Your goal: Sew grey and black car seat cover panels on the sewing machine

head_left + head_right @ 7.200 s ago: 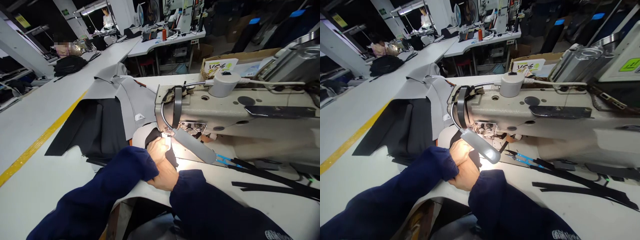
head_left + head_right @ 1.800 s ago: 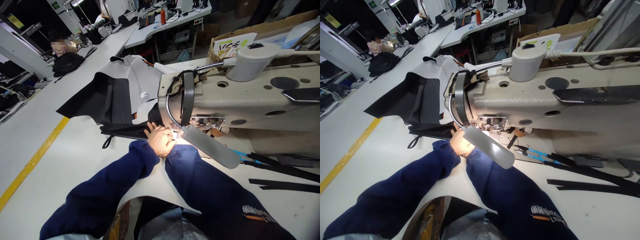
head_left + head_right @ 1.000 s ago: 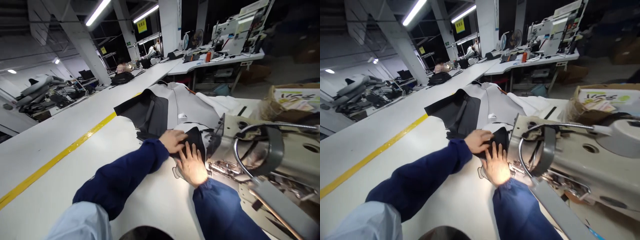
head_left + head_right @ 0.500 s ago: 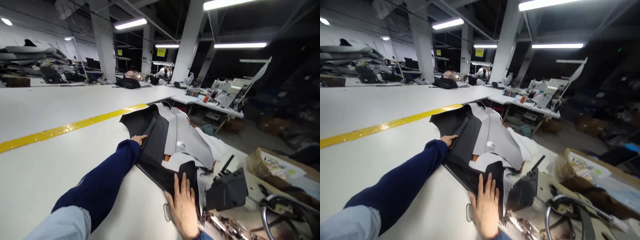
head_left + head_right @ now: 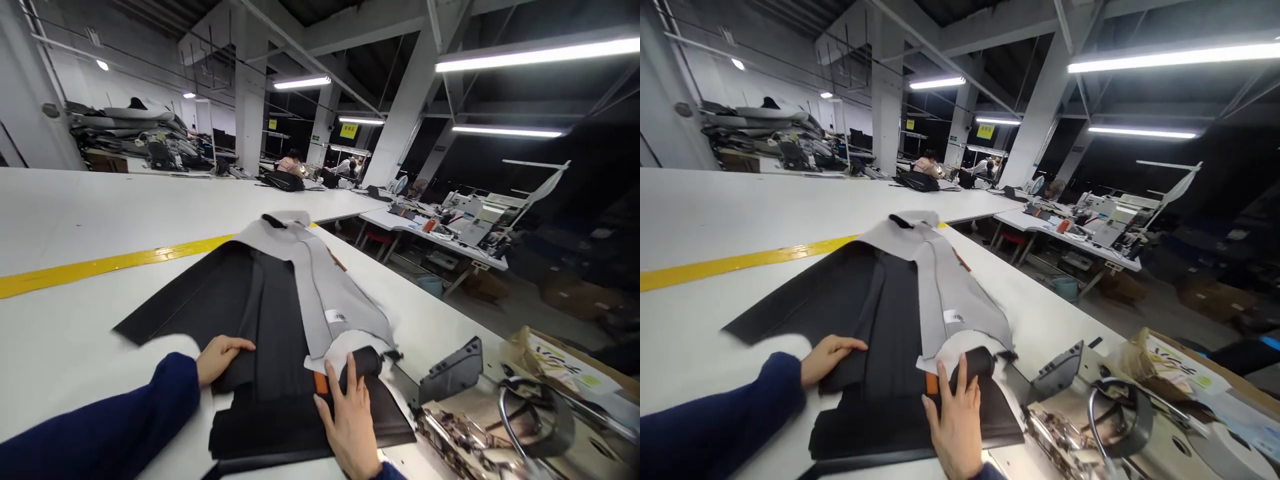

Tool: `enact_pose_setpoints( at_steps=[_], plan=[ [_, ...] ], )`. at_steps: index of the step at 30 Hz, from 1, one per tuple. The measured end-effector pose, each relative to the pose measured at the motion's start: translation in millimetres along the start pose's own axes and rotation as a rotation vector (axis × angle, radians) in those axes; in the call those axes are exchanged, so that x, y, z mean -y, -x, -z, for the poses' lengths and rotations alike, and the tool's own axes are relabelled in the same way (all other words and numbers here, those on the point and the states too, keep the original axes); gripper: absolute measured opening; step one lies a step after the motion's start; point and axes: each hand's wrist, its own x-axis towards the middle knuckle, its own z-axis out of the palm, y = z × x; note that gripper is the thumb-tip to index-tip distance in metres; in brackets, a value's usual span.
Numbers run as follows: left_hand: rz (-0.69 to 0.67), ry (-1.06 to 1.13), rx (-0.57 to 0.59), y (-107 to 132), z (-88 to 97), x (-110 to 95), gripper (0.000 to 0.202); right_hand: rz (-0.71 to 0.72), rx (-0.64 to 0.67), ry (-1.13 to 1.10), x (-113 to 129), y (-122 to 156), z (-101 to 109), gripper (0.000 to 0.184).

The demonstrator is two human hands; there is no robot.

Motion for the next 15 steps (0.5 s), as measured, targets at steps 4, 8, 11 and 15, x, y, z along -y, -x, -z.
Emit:
enact_pose_setpoints(
  at_steps=[4, 8, 11, 15],
  plan=[
    [0.228, 0.015, 0.182, 64, -0.6, -26, 0.039, 0.067, 0.169, 0.024, -4, -15, 15, 0.053],
    [0.191, 0.018, 0.366, 65, -26.2, -90, 0.044, 0.033, 0.192, 0.013, 7, -31, 54, 0.046],
    [0.150, 0.094, 0.477, 40, -63.1, -127, 0.060, 0.064, 0.019, -0.051, 17, -5, 103, 0.046],
    [0.039, 0.071, 0.517, -7, -114.1, -131, 0.080, 0.163, -0.151, -0.025, 0, 79, 150, 0.040]
  ],
)
